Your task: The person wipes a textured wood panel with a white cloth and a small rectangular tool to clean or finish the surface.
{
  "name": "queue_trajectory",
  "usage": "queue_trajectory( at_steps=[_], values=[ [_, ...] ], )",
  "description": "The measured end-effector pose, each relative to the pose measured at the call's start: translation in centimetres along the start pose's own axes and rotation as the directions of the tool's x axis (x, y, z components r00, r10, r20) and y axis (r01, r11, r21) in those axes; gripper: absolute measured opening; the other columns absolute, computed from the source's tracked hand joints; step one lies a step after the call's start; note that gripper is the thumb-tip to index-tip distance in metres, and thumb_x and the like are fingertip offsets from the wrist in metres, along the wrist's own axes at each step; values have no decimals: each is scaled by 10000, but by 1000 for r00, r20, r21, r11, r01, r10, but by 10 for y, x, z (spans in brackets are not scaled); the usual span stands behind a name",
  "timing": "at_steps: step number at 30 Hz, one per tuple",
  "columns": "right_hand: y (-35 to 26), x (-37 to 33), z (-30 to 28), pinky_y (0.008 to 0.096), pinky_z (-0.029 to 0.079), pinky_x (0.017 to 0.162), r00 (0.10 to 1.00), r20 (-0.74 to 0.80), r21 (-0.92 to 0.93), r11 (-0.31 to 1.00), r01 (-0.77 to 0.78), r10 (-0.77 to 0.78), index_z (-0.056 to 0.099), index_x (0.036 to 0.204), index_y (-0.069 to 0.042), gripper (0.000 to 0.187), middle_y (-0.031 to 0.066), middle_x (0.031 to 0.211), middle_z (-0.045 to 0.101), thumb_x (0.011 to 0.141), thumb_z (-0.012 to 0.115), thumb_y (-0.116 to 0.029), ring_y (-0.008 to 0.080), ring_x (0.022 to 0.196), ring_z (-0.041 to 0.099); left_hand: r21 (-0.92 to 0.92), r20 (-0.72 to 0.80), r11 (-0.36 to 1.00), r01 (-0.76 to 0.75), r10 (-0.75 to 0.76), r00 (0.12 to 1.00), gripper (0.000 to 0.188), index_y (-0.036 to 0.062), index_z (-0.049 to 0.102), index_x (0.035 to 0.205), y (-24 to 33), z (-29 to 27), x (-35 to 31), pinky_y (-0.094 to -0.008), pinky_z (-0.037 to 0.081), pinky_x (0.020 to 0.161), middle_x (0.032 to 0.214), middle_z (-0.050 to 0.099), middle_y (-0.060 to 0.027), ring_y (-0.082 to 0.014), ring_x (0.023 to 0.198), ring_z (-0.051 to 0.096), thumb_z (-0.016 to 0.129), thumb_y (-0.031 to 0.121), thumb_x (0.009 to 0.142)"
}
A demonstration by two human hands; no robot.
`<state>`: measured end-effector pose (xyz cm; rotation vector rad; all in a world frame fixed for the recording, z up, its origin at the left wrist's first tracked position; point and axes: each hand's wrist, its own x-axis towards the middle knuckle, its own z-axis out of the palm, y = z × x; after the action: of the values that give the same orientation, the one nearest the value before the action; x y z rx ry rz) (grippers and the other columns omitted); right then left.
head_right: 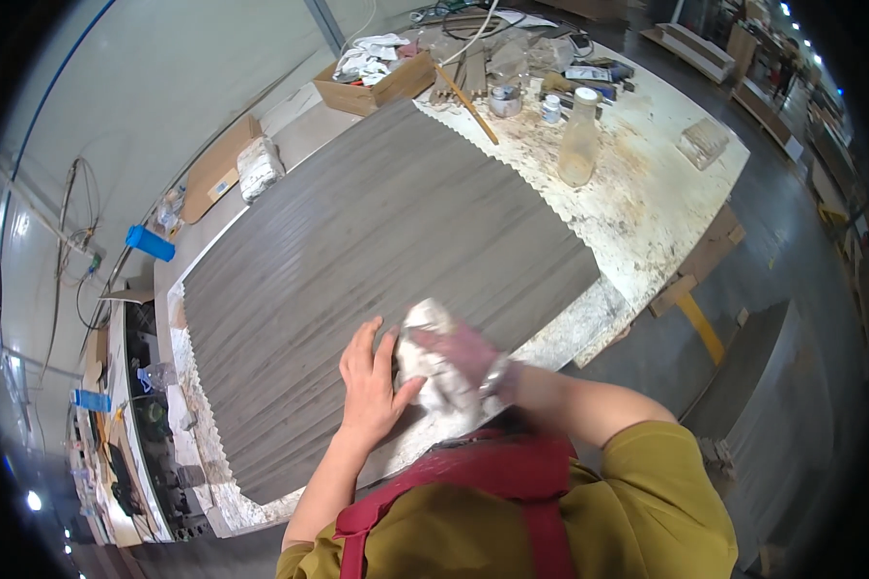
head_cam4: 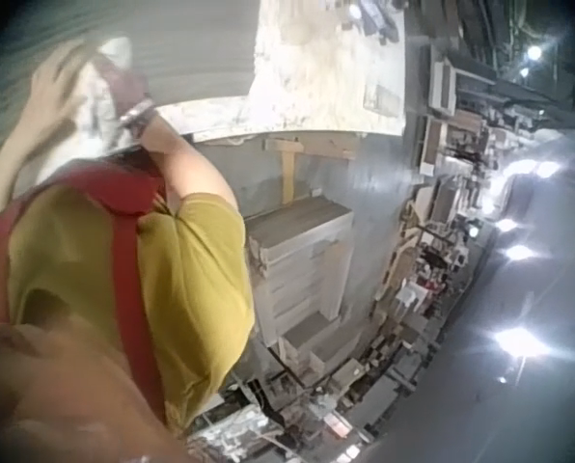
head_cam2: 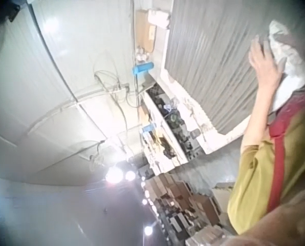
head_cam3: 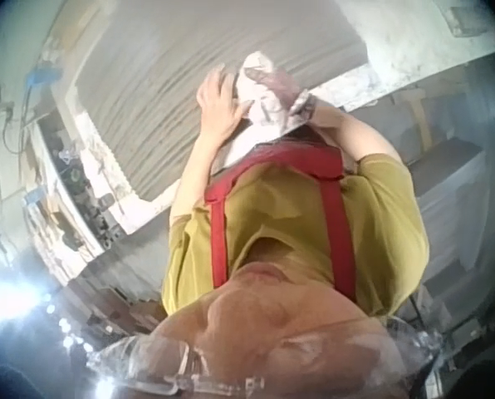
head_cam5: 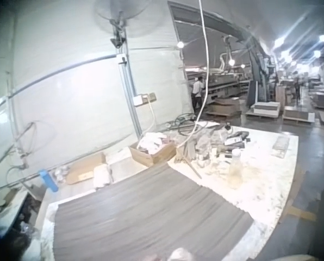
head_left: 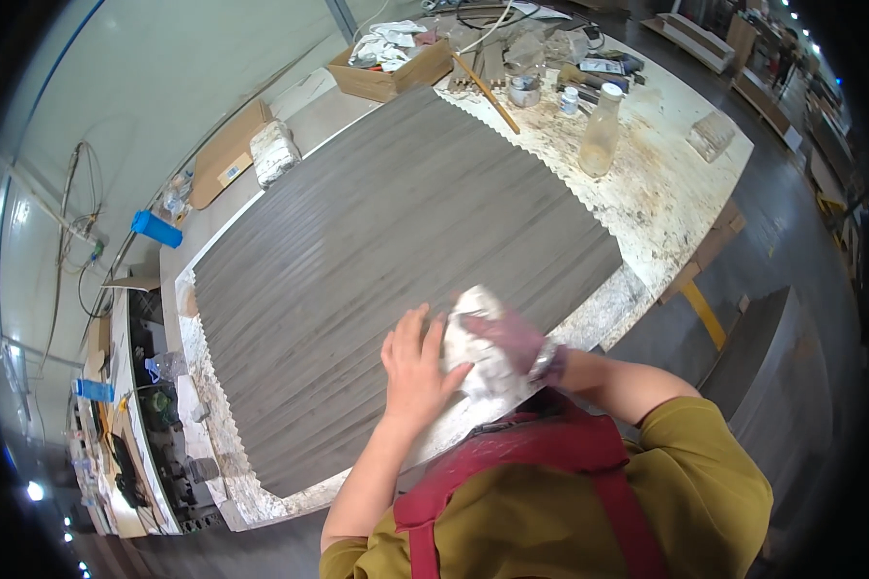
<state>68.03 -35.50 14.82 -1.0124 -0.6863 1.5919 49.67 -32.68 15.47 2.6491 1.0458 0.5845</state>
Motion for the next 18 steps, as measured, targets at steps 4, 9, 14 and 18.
queue_trajectory(
  at_steps=[4, 9, 14, 18],
  values=[
    [-80, 2, -124, 278, 490, 677, 841, -255, -463, 824, 327, -477, 591, 916, -47, 142, 30, 802, 598, 912, 581, -189, 131, 736, 584, 48, -5, 981, 186, -186, 982, 710, 52, 415, 1354, -12, 10, -29, -491, 296, 1032, 1418, 358, -198, -392, 1295, 361, 740, 215, 745],
    [-153, 36, -321, 315, 456, 901, 336, -561, -706, 649, 284, -757, 508, 1273, 1, 562, 135, 1204, 591, 865, 661, -354, 192, 1052, 571, 33, -36, 930, 366, -365, 930, 607, 30, 454, 1319, -22, 13, -59, -468, 314, 1045, 1408, 378, -213, -397, 1285, 378, 704, 199, 792],
    [-137, 43, -364, 389, 260, 1129, 552, -304, -940, 153, -303, -776, 318, 1441, -37, 711, 207, 1454, 354, 863, 646, -289, 335, 1359, 316, 143, -118, 909, 391, -376, 919, 497, 30, 535, 1228, -51, -1, -52, -478, 357, 1022, 1356, 447, -209, -408, 1246, 425, 706, 167, 782],
    [-85, 33, -329, 376, 278, 1115, 533, -205, -979, 170, -115, -821, 349, 1431, -47, 658, 172, 1421, 413, 883, 629, -279, 313, 1333, 365, 165, -263, 878, 450, -401, 878, 449, 26, 512, 1302, -115, -26, -47, -481, 286, 1092, 1377, 461, -199, -371, 1318, 382, 605, 172, 887]
  ],
)
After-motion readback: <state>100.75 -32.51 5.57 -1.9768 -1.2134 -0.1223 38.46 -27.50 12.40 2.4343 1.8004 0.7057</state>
